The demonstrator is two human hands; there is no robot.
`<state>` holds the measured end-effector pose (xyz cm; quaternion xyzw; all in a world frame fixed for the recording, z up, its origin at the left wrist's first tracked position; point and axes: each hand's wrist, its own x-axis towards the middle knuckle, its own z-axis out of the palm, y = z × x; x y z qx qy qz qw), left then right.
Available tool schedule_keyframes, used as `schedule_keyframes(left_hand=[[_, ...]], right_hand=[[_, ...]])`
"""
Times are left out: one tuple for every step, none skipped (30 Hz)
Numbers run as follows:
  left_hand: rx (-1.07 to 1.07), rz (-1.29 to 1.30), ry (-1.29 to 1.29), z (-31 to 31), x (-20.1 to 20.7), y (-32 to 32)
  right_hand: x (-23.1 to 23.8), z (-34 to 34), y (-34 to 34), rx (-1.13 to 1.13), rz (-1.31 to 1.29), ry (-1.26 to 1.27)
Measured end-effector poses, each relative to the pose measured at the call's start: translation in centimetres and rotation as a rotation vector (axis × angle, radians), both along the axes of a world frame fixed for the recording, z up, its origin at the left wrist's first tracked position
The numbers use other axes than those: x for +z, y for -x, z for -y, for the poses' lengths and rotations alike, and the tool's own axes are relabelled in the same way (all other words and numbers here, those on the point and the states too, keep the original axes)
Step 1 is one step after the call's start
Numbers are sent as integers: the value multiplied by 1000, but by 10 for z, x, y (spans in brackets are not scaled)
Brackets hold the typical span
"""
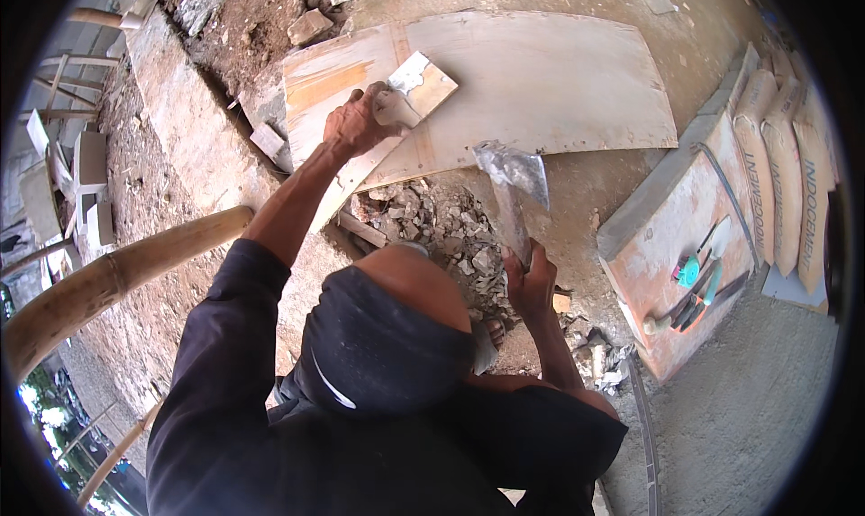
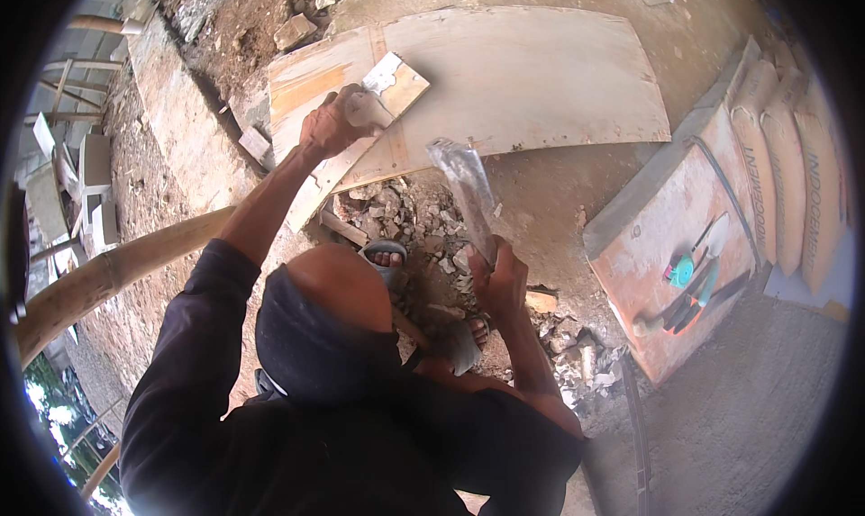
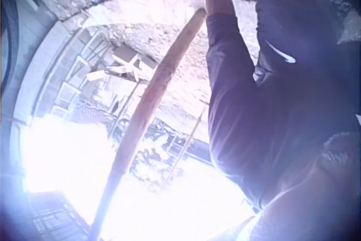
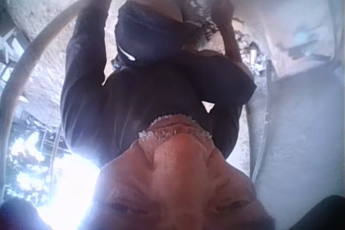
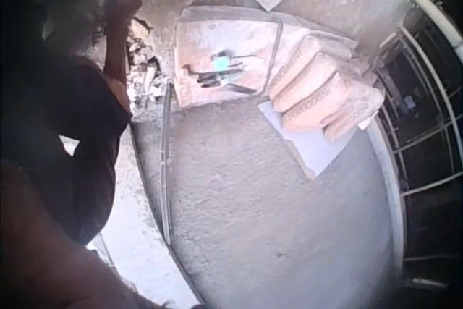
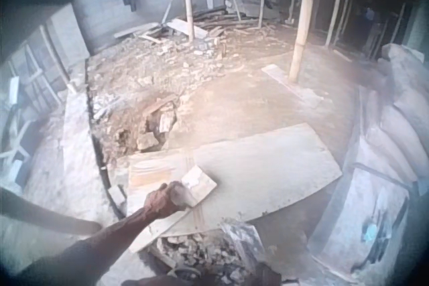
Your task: The person walks through a construction site, picks up a piece of wood, and uses a machete to chop it into smaller pieces. They then use a rebar to pry apart a larger piece of wood.
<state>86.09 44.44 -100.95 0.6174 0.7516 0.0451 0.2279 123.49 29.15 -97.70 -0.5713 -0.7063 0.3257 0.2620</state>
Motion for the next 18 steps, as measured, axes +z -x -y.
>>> schedule_keyframes(left_hand=[[-14,94,-17,3,-8,14],[-28,188,-36,7,-15,28],[-48,284,-56,9,-13,34],[-21,320,-102,13,-14,33],[-31,278,-122,12,-16,32],[-36,235,-143,12,-17,32],[-45,203,-167,10,-18,30],[-29,231,-117,9,-19,31],[-20,222,-114,13,-25,34],[-19,204,-113,16,-34,41],[-19,186,-112,16,-41,48],[-11,190,-110,7,-32,47],[8,199,-80,10,-17,38],[23,204,-51,15,-8,34],[35,198,-56,17,-8,35],[45,191,-60,18,-8,36],[47,190,-70,17,-8,35],[60,191,-50,18,-7,35]], right_hand=[[2,-1,7,32,-31,32],[4,-3,14,76,-49,-2],[4,-4,22,78,-85,-61],[3,-5,31,79,-121,-121],[2,-7,38,79,-157,-180],[-6,-10,42,136,-48,-133],[-17,-15,41,191,73,-89],[-26,-17,38,243,195,-46],[-30,-18,35,295,274,1],[-34,-20,38,337,344,44],[-37,-21,40,378,414,88],[-34,-27,45,324,362,14],[-23,-17,49,283,309,-30],[-18,-8,53,237,253,-76],[-21,-7,55,237,229,-69],[-29,-8,56,236,204,-62],[-34,-8,53,228,187,-61],[-41,-6,47,280,247,-15]])
